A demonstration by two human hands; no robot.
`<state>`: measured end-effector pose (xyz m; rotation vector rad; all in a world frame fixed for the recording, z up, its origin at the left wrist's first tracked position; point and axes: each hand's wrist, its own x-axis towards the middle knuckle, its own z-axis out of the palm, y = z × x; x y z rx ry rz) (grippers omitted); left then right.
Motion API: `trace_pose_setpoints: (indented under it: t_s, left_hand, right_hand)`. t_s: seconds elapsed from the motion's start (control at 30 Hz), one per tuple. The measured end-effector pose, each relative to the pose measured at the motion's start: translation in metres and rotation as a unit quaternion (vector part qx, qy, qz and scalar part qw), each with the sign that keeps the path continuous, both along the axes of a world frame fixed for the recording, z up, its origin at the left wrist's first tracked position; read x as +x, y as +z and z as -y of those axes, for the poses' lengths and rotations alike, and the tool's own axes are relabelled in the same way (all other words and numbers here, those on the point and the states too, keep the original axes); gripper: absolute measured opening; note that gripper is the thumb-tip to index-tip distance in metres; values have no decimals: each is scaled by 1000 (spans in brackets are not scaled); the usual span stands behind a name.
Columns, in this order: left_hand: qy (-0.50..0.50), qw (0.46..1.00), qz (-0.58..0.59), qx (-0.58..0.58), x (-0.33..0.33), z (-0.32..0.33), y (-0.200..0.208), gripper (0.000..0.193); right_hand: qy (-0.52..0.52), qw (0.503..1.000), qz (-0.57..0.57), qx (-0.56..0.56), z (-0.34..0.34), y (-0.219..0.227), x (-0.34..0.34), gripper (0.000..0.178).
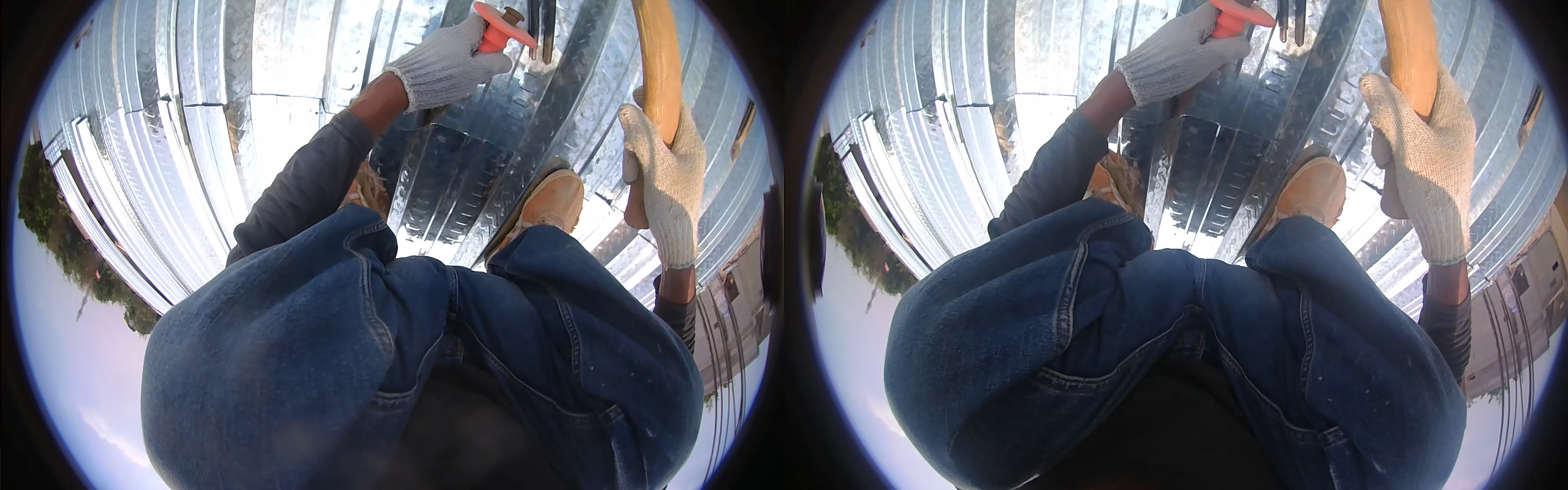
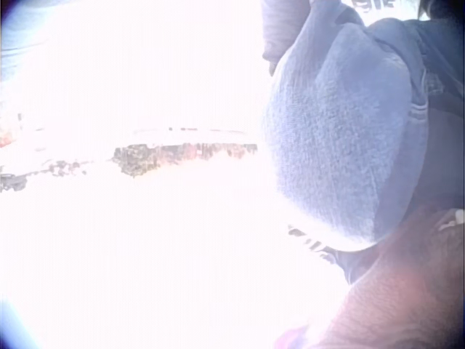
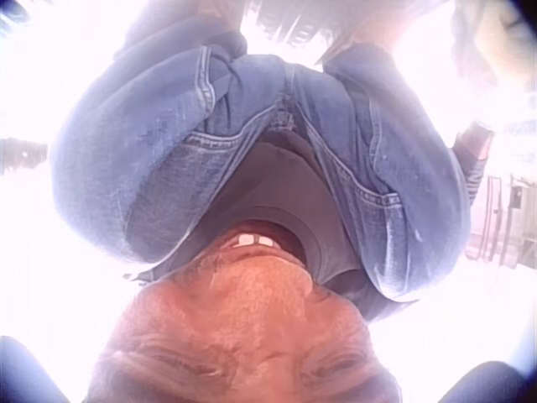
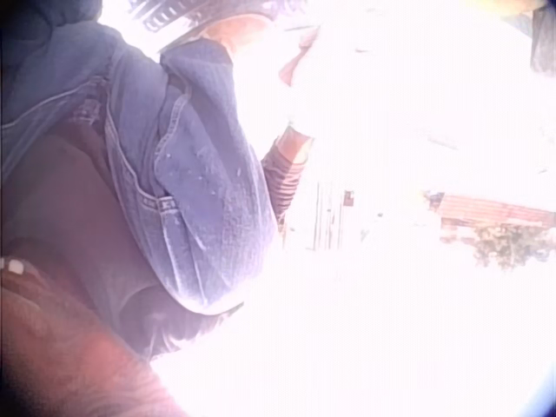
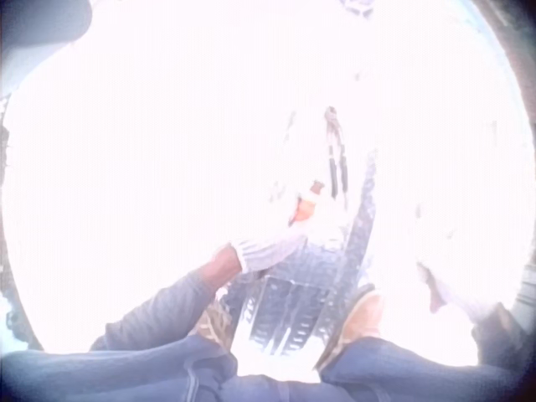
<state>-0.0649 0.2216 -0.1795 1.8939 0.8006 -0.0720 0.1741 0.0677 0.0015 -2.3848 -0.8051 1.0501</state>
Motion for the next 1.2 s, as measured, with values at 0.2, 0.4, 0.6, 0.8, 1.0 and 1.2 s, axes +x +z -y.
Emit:
trace_pose_setpoints:
  t_s: [0.2,0.4,0.6,0.8,1.0,1.2]
  left_hand:
    - [9,1000,-12,0,-4,-5,-3,60]
    - [18,1000,1,-16,2,-3,0,56]
    - [23,1000,-9,-19,1,-4,0,52]
    - [33,999,-9,-29,4,-4,0,48]
    - [64,997,-1,-43,1,-2,18,45]
    - [29,999,-20,-25,3,-3,2,61]
  right_hand:
    - [14,1000,-3,23,-1,-13,7,57]
    - [33,998,37,47,-4,-10,24,58]
    - [49,997,44,41,-4,-17,24,60]
    - [110,993,47,-23,-1,-26,19,61]
    - [192,978,48,-63,-5,-26,51,54]
    - [217,970,109,-18,0,-27,49,52]
